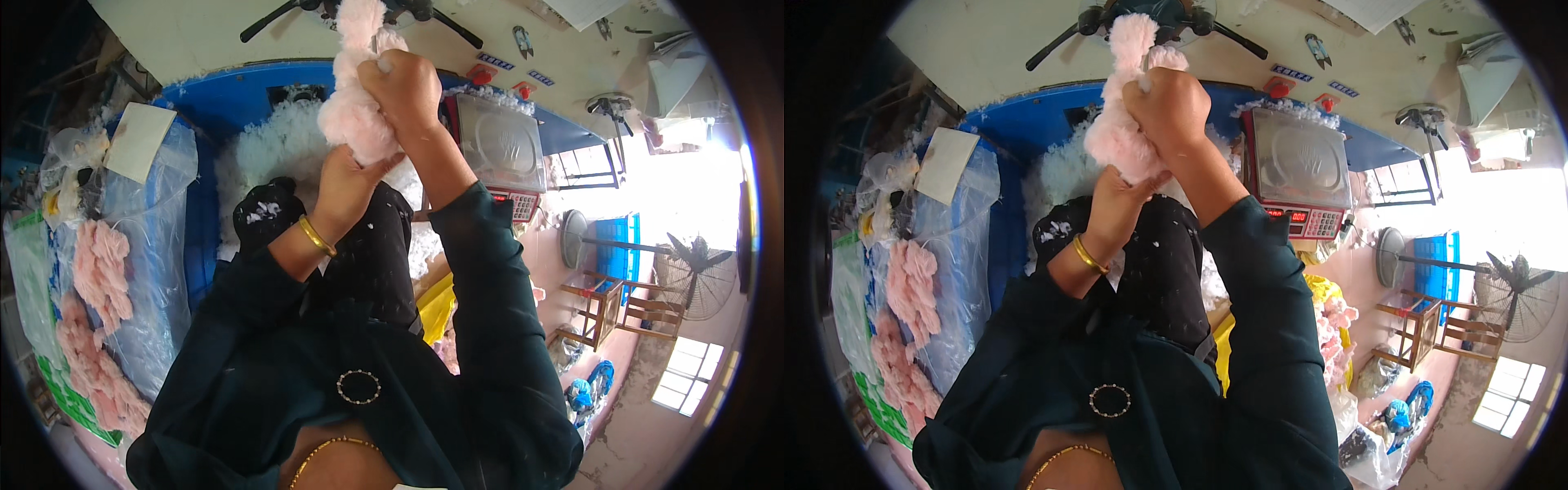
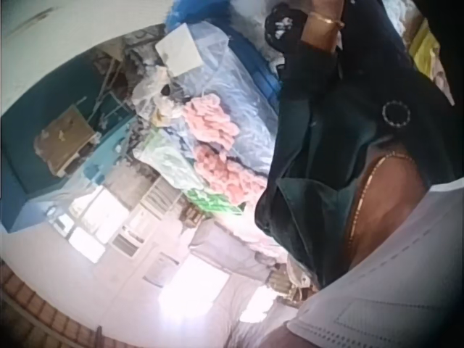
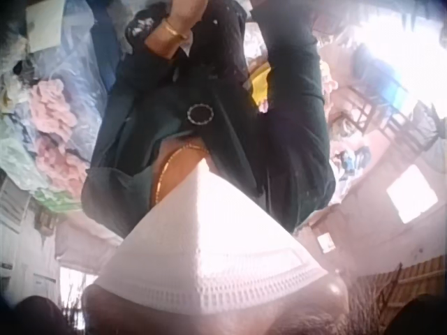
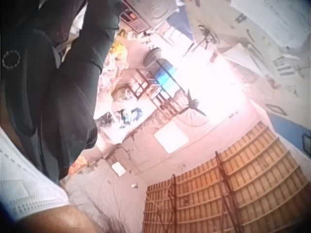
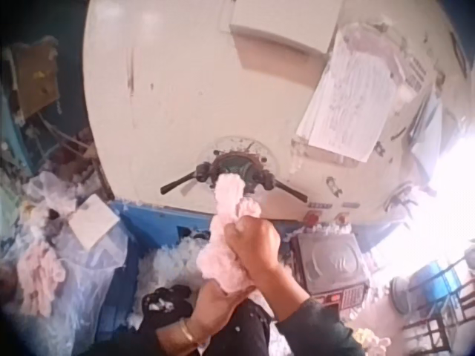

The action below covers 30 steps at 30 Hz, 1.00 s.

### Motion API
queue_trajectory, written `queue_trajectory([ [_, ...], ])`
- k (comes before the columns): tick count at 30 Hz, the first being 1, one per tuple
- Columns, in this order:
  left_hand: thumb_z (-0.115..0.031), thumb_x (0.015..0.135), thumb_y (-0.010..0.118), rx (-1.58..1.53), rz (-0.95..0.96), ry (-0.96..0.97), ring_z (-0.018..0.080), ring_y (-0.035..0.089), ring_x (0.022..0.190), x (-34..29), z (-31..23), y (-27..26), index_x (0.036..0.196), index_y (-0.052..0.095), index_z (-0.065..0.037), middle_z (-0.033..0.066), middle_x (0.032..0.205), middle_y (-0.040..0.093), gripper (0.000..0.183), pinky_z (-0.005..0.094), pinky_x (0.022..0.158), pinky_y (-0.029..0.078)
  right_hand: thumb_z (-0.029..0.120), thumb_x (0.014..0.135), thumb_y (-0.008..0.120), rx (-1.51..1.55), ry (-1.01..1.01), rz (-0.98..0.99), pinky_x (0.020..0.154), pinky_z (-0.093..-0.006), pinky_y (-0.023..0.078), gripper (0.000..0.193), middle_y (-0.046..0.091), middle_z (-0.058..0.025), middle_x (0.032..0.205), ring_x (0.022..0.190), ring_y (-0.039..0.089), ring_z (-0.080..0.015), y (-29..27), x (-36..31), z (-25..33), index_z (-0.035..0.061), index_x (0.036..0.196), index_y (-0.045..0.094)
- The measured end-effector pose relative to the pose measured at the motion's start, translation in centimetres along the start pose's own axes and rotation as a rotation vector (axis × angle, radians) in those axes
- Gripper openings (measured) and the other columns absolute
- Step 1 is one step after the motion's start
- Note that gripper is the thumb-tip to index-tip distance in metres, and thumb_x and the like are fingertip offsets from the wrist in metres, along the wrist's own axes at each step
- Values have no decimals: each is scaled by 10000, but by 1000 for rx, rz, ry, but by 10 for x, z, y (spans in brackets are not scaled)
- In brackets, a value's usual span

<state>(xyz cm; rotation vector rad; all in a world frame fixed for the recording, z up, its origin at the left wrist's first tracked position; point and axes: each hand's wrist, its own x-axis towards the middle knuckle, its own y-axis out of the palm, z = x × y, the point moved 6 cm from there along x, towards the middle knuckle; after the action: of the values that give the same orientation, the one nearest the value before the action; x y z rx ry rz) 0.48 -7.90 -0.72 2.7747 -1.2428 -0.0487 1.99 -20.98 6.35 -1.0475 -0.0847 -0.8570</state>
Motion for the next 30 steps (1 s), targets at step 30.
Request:
queue_trajectory([
  [30, -219, 905, 608, -781, 245, -69, 184, 617, 1008, 13, -4, -23, 1171, 528, 9, 87, 1116, 617, 360, 310, 885, 493, 112, 724, 659, 777, -20, 92, 501, -264, 407, 192, 491, -65, 541, 521, 456, -86, 8, -24, -21, 6, 624, 535],
])
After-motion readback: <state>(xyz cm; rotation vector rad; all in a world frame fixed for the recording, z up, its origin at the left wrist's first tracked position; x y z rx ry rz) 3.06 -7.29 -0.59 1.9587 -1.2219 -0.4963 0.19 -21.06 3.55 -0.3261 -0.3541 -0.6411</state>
